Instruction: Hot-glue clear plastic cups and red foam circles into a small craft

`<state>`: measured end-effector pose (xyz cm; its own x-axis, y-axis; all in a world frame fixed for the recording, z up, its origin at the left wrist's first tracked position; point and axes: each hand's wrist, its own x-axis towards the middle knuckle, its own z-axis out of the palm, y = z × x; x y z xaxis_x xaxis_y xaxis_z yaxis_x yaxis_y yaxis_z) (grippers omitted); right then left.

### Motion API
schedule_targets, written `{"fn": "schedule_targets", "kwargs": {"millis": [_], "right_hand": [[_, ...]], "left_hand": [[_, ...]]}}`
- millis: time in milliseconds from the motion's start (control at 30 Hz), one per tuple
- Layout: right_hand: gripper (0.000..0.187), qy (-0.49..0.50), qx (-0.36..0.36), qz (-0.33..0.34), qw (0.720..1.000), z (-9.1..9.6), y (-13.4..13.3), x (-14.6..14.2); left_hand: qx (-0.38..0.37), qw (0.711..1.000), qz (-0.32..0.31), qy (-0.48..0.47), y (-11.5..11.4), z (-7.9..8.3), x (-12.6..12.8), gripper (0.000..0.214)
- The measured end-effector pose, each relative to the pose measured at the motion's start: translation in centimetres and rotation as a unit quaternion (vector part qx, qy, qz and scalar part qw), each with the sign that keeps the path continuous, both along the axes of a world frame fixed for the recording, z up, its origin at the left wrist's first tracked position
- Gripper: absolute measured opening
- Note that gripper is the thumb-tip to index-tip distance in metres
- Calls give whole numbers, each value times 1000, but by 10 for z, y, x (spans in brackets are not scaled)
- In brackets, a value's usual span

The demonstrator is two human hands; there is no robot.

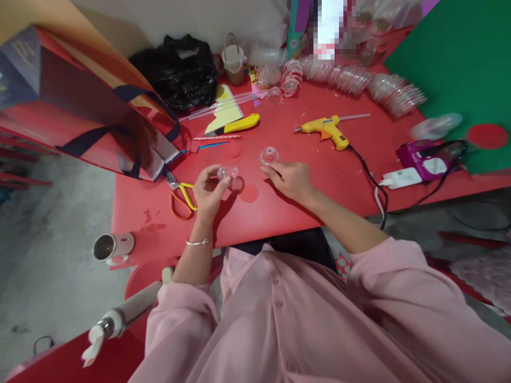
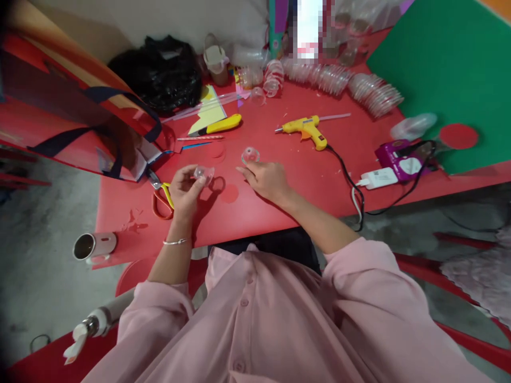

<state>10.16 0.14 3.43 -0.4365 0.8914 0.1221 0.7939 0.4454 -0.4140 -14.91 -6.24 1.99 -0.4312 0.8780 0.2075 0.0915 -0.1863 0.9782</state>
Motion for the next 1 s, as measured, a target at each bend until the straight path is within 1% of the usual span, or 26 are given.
{"fn": "schedule_targets", "kwargs": {"millis": [33, 100, 167, 233, 300, 433, 567, 733, 833, 1000], "right_hand": [[54, 6, 7, 0, 1000, -7, 1, 3], [57, 17, 10, 5, 1000, -18, 2, 4], [56, 23, 3, 11, 1000, -25, 4, 3], [54, 23, -8, 21, 999, -27, 6, 1], [54, 19, -17, 32, 999, -27, 8, 0], [56, 14, -23, 38, 999, -25, 9, 0], [54, 17, -33, 35, 999, -23, 9, 1], [55, 8, -34, 36, 999, -23, 9, 0], [56, 4, -28, 38, 999, -24, 9, 0], [56, 12, -25, 36, 999, -25, 9, -1]], "left_hand": [[-13, 999, -8, 44, -8, -1, 0, 42], [-17, 990, -32, 136, -18, -2, 1, 44], [-8, 975, -71, 211, -22, -3, 4, 44], [-2, 961, -111, 253, -20, -3, 9, 42], [-2, 955, -131, 265, -17, -4, 14, 42], [-4, 950, -143, 279, -14, -7, 16, 42], [10, 941, -159, 298, -15, -9, 15, 38], [9, 934, -164, 318, -14, -11, 15, 37], [24, 929, -165, 330, -14, -12, 14, 38], [47, 908, -164, 383, -14, -14, 13, 34]]}}
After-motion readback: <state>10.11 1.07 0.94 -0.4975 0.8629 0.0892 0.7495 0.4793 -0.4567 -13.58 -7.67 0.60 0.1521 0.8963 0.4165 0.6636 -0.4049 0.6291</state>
